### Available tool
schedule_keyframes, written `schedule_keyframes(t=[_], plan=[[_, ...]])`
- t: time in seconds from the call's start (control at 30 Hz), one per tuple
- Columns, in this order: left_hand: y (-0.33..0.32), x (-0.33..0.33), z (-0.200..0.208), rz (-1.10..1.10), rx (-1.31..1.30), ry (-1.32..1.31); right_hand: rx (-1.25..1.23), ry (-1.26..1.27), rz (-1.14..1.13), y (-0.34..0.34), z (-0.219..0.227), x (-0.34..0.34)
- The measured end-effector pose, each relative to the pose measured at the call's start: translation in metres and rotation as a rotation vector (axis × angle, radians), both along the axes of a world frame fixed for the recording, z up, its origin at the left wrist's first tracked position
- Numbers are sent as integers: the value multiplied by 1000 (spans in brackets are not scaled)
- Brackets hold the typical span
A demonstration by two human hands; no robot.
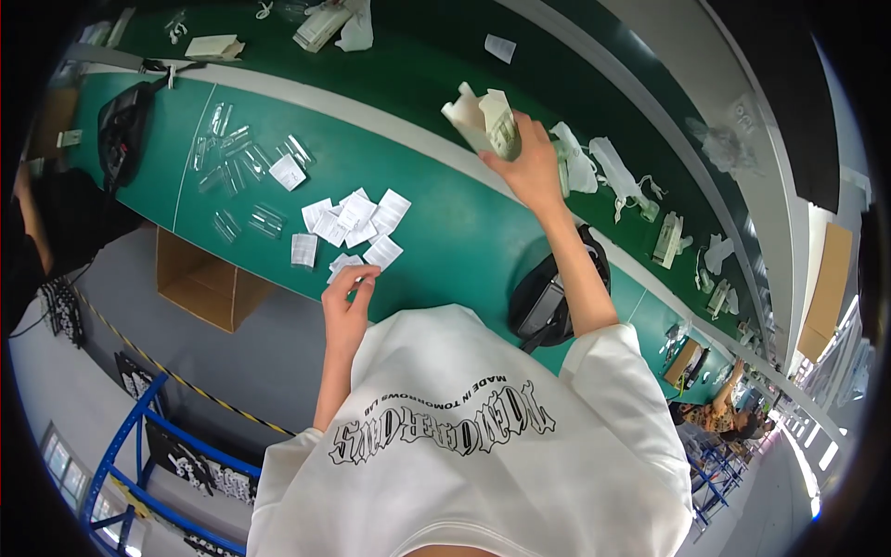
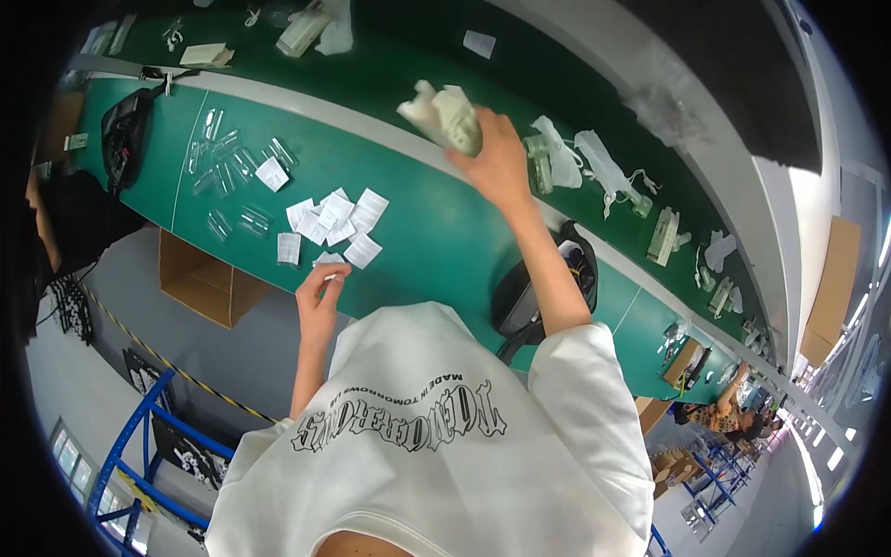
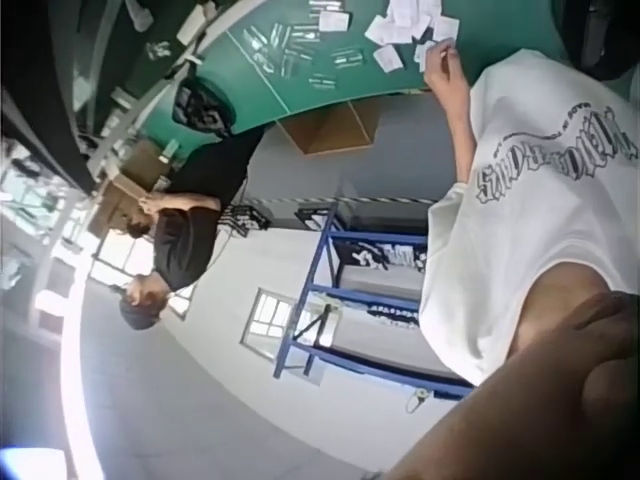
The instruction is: Packing small white items from a production table into cardboard boxes.
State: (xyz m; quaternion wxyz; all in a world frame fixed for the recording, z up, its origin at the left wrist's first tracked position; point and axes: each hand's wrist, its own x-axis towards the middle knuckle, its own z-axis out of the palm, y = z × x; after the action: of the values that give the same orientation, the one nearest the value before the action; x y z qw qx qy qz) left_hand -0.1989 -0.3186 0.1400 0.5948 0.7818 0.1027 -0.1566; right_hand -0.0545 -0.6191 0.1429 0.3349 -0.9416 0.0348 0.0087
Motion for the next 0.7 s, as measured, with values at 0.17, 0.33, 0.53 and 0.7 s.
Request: schedule_keyframes(t=[0.17,0.33,0.53,0.7], plan=[[16,-22,-6,75,30,44,-325,5,-87,-55,-125,60],[27,-38,-12,168,122,56,-255,-155,-29,-93,-156,180],[36,-64,6,341,134,161,-545,-28,-60,-94,-159,199],[44,-67,0,330,104,131,-467,-204,-8,-59,-113,167]])
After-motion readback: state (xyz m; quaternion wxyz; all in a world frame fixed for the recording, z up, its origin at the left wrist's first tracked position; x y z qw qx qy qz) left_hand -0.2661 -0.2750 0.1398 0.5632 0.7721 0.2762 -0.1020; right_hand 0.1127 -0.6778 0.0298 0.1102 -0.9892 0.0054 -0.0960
